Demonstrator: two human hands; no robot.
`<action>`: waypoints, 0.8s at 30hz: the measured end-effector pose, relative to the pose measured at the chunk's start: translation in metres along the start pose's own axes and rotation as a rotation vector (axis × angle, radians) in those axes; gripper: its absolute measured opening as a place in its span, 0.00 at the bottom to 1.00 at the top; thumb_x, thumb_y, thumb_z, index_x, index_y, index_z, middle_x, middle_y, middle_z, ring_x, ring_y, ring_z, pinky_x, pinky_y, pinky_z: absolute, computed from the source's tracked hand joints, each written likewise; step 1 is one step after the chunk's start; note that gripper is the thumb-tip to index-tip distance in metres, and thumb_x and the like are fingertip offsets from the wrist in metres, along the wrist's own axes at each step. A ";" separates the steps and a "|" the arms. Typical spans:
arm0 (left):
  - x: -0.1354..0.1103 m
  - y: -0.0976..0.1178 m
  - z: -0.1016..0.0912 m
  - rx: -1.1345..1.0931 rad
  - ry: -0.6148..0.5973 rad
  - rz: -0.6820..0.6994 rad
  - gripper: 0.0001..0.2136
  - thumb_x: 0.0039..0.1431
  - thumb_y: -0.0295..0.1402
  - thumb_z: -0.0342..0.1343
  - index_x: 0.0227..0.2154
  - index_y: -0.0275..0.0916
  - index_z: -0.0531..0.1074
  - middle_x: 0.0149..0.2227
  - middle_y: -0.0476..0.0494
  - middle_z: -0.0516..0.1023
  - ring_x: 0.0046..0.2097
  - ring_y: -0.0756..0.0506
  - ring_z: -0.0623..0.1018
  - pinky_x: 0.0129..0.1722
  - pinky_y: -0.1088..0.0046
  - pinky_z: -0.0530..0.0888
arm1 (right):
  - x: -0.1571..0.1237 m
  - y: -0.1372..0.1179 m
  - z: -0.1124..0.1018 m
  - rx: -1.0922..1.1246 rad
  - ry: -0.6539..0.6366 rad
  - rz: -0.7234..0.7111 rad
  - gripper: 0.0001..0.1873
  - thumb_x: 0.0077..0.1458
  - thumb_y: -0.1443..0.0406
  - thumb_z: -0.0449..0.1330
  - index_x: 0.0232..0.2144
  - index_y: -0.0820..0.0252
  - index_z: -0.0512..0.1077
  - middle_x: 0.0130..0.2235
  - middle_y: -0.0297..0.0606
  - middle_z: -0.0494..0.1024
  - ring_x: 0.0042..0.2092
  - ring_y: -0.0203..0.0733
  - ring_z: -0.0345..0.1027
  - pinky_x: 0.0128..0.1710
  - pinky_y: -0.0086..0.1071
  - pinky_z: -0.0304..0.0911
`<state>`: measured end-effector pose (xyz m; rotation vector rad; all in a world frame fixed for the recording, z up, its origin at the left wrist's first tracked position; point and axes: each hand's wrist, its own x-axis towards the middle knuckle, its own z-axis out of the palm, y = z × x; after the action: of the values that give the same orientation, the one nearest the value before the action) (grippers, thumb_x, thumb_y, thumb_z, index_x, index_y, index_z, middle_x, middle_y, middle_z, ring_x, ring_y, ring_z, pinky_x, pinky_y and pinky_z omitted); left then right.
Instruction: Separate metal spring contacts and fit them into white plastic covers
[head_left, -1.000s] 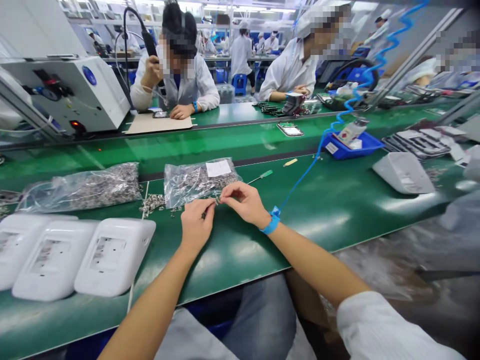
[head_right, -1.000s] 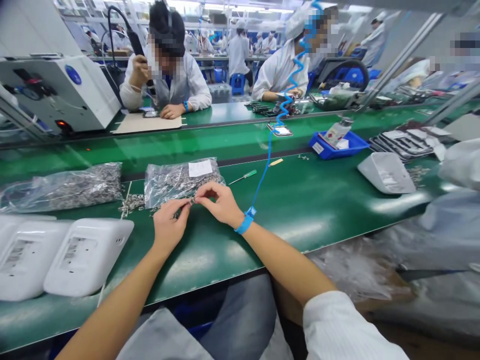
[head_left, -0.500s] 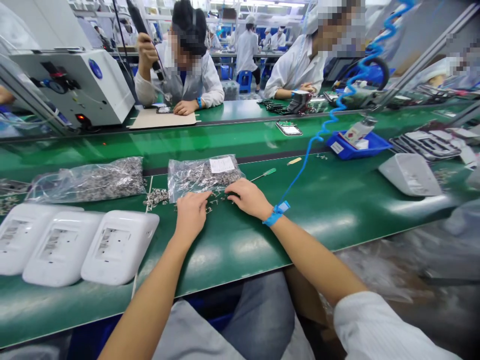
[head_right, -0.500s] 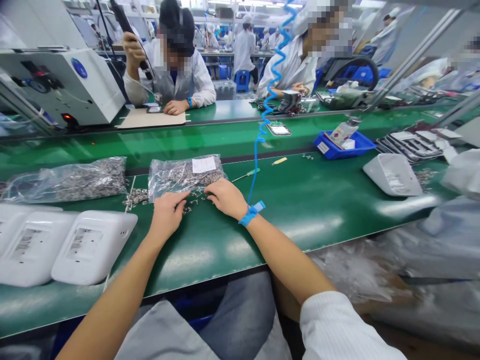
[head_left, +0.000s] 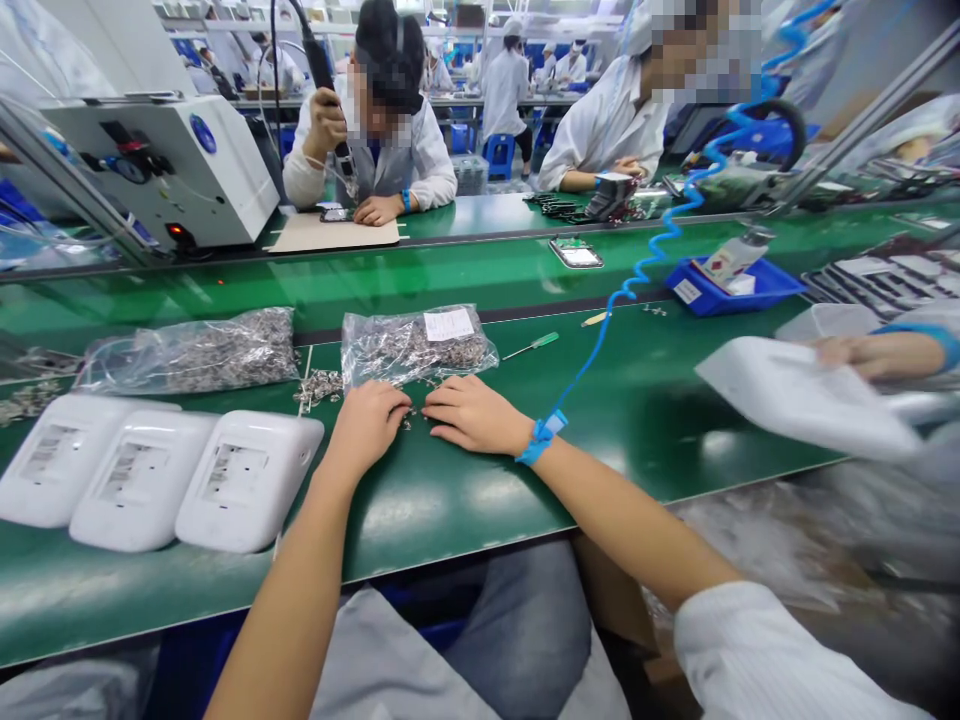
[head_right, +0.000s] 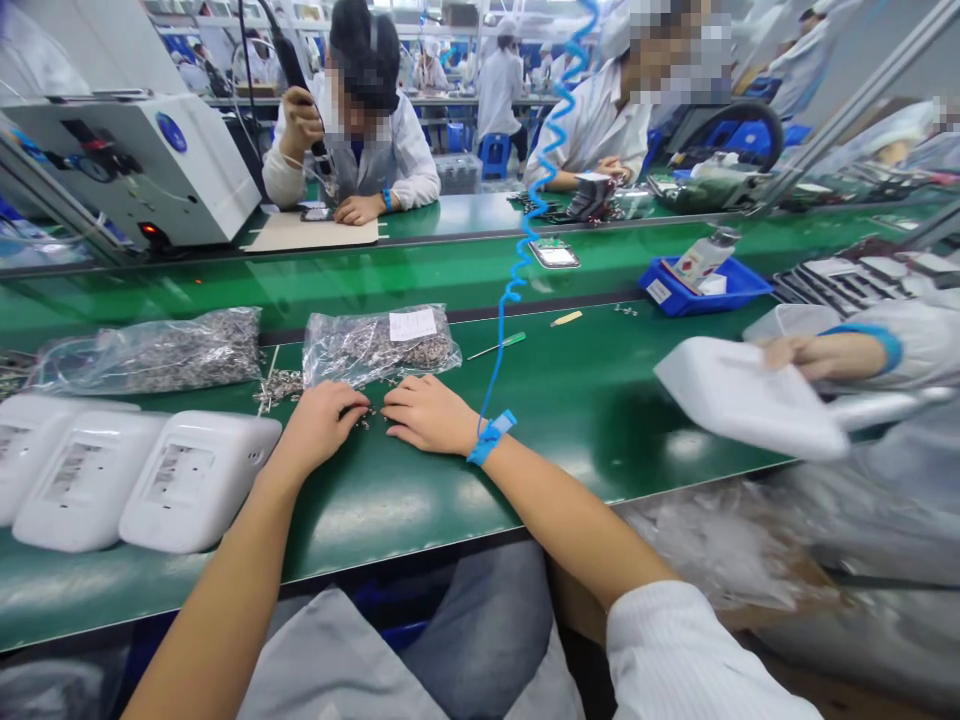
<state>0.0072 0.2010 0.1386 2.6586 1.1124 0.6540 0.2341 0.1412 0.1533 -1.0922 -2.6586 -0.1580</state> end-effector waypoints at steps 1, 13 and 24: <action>0.000 0.001 0.001 0.000 -0.001 -0.004 0.07 0.64 0.31 0.56 0.36 0.41 0.79 0.39 0.43 0.82 0.42 0.40 0.76 0.46 0.61 0.71 | -0.001 0.003 0.000 -0.001 0.004 0.018 0.18 0.69 0.58 0.54 0.50 0.62 0.76 0.50 0.45 0.80 0.50 0.49 0.67 0.44 0.42 0.60; -0.005 0.018 -0.001 0.221 0.398 -0.464 0.18 0.62 0.21 0.46 0.53 0.27 0.71 0.58 0.24 0.71 0.60 0.32 0.70 0.61 0.52 0.68 | -0.010 0.010 -0.001 -0.072 0.175 0.186 0.12 0.67 0.65 0.55 0.46 0.63 0.77 0.48 0.47 0.77 0.49 0.51 0.67 0.45 0.43 0.59; 0.007 0.006 -0.011 0.321 0.166 -0.726 0.16 0.58 0.18 0.48 0.47 0.31 0.73 0.54 0.26 0.73 0.58 0.26 0.70 0.55 0.44 0.70 | -0.009 0.010 0.005 0.025 0.191 0.176 0.11 0.67 0.65 0.56 0.45 0.62 0.76 0.44 0.46 0.79 0.47 0.51 0.69 0.45 0.44 0.62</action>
<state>0.0105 0.2022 0.1523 2.1697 2.2169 0.5784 0.2467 0.1435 0.1461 -1.2303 -2.3783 -0.1846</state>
